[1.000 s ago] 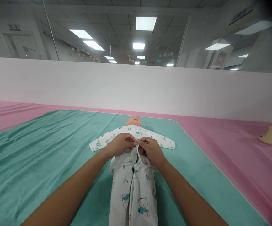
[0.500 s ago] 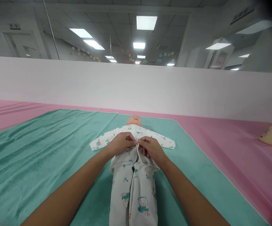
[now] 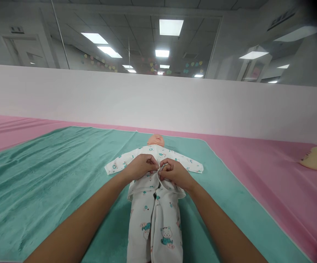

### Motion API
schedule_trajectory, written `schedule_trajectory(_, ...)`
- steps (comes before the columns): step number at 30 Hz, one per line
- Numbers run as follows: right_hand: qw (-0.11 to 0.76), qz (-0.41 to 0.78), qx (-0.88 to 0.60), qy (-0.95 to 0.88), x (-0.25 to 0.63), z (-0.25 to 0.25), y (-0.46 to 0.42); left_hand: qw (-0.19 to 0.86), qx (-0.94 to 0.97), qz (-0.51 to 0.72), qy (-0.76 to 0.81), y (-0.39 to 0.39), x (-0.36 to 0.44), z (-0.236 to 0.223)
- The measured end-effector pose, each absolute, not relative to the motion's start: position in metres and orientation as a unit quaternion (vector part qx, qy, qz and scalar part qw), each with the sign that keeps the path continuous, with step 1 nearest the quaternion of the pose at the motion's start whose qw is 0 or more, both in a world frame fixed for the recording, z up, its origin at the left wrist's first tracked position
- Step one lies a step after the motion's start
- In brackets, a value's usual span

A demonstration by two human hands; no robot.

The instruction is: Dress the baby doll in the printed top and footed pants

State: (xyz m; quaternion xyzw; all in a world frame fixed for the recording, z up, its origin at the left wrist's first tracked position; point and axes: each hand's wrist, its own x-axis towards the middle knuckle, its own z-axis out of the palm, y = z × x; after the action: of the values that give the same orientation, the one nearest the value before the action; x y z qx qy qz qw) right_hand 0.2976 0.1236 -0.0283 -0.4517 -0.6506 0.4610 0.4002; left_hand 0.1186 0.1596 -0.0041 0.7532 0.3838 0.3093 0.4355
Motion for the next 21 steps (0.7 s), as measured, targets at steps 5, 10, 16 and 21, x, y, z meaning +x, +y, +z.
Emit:
schedule_trajectory(5, 0.402, 0.439, -0.464, -0.656, 0.294, -0.033, 0.124, 0.429, 0.768, 0.287, 0.379, 0.16, 0.117, -0.004)
schedule_trajectory(10, 0.407, 0.406, -0.483, -0.66, 0.288, -0.038, 0.124, 0.395, 0.77, 0.282, 0.414, 0.156, 0.118, -0.001)
schedule_trajectory(16, 0.41, 0.287, -0.53, -0.685, 0.284, -0.039, 0.123, 0.312, 0.791, 0.256, 0.46, 0.145, 0.126, 0.007)
schedule_trajectory(21, 0.391, 0.317, -0.508, -0.699, 0.286, -0.037, 0.122, 0.229, 0.792, 0.268, 0.499, 0.139, 0.135, 0.004)
